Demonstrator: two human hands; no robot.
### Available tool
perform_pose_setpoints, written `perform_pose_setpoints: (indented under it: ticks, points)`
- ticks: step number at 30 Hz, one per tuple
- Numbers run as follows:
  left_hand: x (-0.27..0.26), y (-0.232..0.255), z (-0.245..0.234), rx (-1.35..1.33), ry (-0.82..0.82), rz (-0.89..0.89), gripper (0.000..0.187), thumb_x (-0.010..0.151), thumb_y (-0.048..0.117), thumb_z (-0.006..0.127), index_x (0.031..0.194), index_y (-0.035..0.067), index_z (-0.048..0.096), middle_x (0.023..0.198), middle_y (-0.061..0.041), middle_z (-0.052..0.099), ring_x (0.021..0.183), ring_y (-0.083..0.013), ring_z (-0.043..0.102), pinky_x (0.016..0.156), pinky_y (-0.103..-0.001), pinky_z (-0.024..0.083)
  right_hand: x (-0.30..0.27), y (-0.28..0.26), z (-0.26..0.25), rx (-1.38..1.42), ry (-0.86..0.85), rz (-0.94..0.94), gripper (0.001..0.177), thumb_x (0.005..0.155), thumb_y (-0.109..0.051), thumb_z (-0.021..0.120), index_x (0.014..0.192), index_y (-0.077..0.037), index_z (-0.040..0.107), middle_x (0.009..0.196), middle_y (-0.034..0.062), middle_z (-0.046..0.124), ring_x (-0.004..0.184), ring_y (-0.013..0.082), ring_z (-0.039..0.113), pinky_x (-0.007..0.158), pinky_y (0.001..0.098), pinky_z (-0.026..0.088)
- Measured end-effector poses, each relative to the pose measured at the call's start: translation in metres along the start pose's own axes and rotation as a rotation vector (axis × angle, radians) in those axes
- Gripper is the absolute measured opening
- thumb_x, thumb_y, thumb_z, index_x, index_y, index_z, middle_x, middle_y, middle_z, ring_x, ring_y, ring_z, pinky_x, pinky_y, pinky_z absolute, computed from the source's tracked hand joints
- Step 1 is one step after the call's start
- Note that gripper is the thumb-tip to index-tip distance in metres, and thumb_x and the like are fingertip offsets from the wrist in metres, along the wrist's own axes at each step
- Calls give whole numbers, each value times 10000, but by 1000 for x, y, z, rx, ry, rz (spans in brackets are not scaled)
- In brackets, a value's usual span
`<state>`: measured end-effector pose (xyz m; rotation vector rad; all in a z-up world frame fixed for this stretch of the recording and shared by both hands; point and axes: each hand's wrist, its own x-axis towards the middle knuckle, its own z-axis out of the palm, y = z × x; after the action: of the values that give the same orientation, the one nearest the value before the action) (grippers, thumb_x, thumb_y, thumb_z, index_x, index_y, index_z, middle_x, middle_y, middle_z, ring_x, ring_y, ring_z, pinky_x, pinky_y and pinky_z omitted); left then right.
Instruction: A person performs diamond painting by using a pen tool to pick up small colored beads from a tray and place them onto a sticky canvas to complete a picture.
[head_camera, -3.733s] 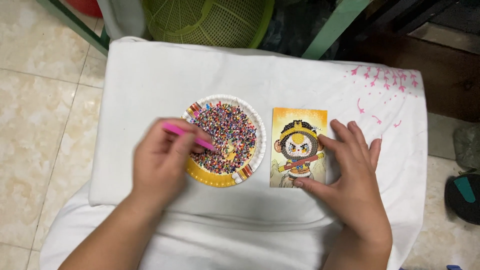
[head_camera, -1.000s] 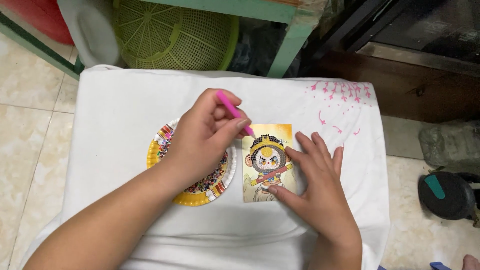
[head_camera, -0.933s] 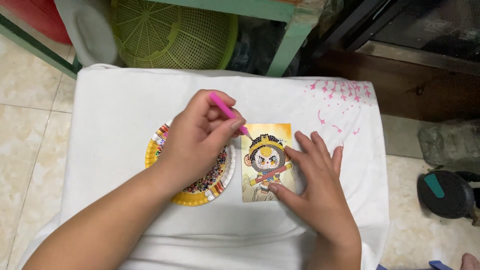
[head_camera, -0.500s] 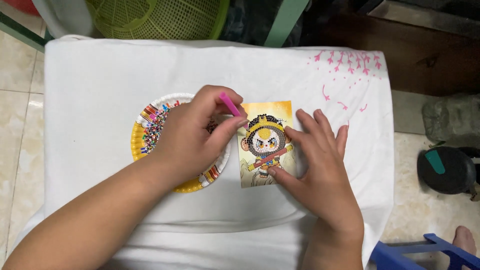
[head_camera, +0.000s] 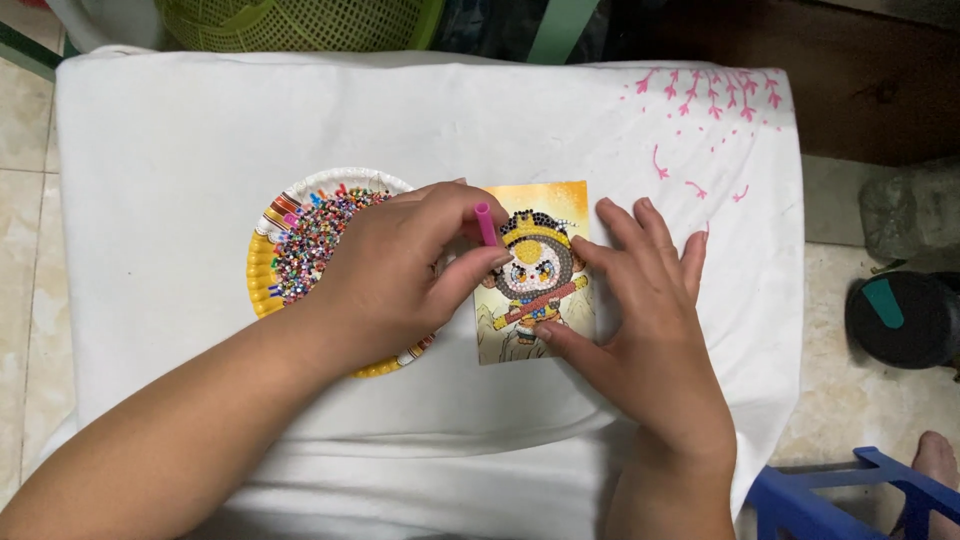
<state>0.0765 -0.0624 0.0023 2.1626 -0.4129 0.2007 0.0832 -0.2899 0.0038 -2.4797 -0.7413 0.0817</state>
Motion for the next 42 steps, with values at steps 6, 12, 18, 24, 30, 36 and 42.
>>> perform_pose_setpoints:
  ticks: [6, 12, 18, 24, 30, 36, 42]
  points:
    - [0, 1, 1, 29, -30, -34, 165, 864, 195, 639, 983, 134, 543, 866, -15, 645, 749, -202, 619, 663, -328, 439, 1, 0, 0, 4, -14, 20, 682, 662, -311, 809, 1233, -108, 498, 1471, 97, 359, 1420, 372, 219, 1097, 624, -2]
    - [0, -2, 4, 38, -29, -23, 169, 868, 194, 634, 989, 137, 532, 856, -13, 637, 750, -211, 607, 638, -332, 430, 0, 0, 0, 8, -11, 17, 671, 674, -305, 805, 1235, -114, 492, 1474, 96, 359, 1424, 373, 218, 1099, 626, 0]
    - [0, -1, 3, 42, -50, -40, 178, 868, 206, 629, 1004, 139, 536, 858, -15, 635, 766, -218, 608, 645, -337, 431, -1, 3, 2, -1, 0, 1, 683, 682, -341, 798, 1246, -113, 489, 1474, 99, 358, 1422, 377, 227, 1090, 641, 22]
    - [2, 0, 3, 37, -63, -51, 133, 870, 207, 630, 945, 143, 541, 854, -3, 634, 765, -202, 604, 649, -325, 424, -1, 2, 2, -9, 8, -8, 687, 678, -342, 803, 1245, -107, 492, 1465, 105, 368, 1415, 388, 240, 1090, 645, 29]
    - [1, -1, 2, 21, -21, -21, 151, 869, 180, 658, 936, 132, 532, 797, -13, 607, 688, -197, 582, 621, -319, 412, 0, 2, 1, 2, -4, 8, 682, 670, -331, 808, 1234, -106, 497, 1465, 101, 365, 1416, 379, 229, 1093, 635, 6]
    - [3, 13, -10, -214, 36, -297, 187, 838, 139, 688, 948, 142, 537, 857, 42, 669, 784, -69, 678, 716, -213, 495, -1, 1, 1, 5, -9, 25, 677, 671, -322, 803, 1235, -108, 496, 1472, 91, 359, 1423, 366, 211, 1103, 619, -7]
    - [8, 10, -9, -766, 134, -464, 181, 853, 7, 618, 925, 82, 471, 712, -83, 687, 695, -143, 676, 709, -239, 527, -1, 2, 2, 12, 27, 17, 685, 643, -331, 828, 1207, -96, 518, 1449, 96, 392, 1410, 368, 249, 1095, 626, 22]
